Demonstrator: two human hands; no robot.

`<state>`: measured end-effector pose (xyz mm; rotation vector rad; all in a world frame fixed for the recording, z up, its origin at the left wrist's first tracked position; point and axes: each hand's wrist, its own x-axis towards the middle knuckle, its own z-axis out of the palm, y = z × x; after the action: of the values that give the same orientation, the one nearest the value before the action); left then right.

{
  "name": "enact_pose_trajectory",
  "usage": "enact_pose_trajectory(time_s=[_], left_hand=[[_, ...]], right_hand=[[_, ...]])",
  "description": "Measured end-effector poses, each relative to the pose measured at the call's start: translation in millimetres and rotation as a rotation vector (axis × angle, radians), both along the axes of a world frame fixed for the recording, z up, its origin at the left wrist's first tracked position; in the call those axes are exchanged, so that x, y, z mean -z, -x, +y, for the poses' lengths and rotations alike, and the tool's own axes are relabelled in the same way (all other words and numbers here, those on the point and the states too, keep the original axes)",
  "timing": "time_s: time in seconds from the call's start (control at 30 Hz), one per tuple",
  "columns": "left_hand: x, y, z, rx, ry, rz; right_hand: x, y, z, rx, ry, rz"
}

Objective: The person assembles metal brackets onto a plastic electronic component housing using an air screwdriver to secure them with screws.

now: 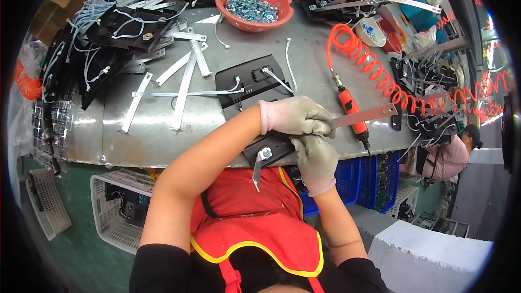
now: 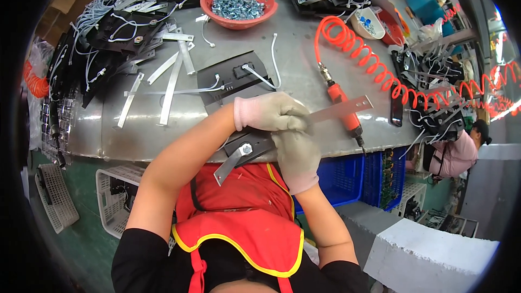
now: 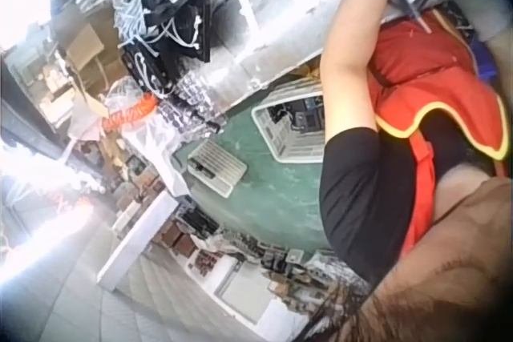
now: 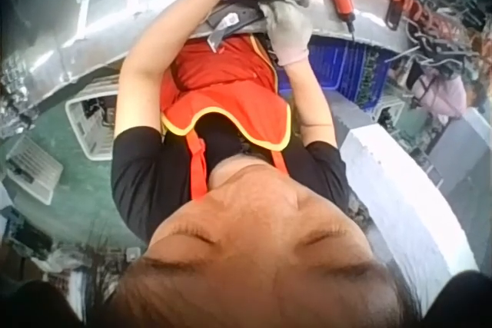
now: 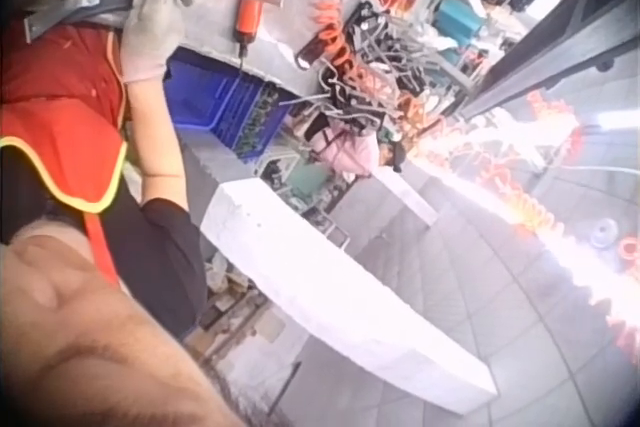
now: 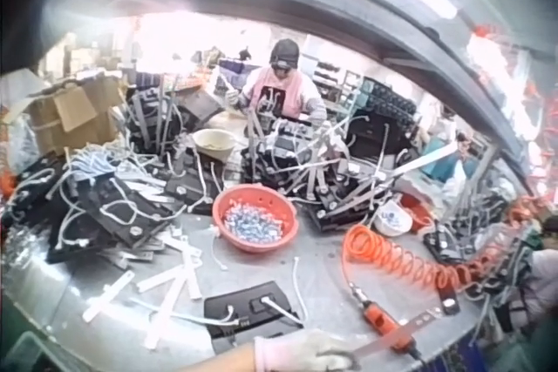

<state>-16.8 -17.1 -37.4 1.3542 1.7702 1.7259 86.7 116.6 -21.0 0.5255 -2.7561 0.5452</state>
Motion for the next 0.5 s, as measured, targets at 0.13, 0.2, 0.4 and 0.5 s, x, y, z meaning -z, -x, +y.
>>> enact_pose_trajectory(time_s=[0.13, 0.2, 0.4, 0.5], left_hand=[[2, -2, -3, 0.058, 0.019, -0.101], [4, -1, -4, 0.080, 0.017, -0.138], [12, 0, -3, 0.077, -0.031, -0.166], [7, -1, -2, 0.070, -0.010, -0.150]], right_hand=[[-8, -1, -8, 0.125, -0.139, -0.112], [-10, 1, -12, 0.181, -0.152, -0.185], [-15, 3, -13, 0.181, -0.223, -0.147], [-18, 0, -11, 0.205, -0.303, -0.220]])
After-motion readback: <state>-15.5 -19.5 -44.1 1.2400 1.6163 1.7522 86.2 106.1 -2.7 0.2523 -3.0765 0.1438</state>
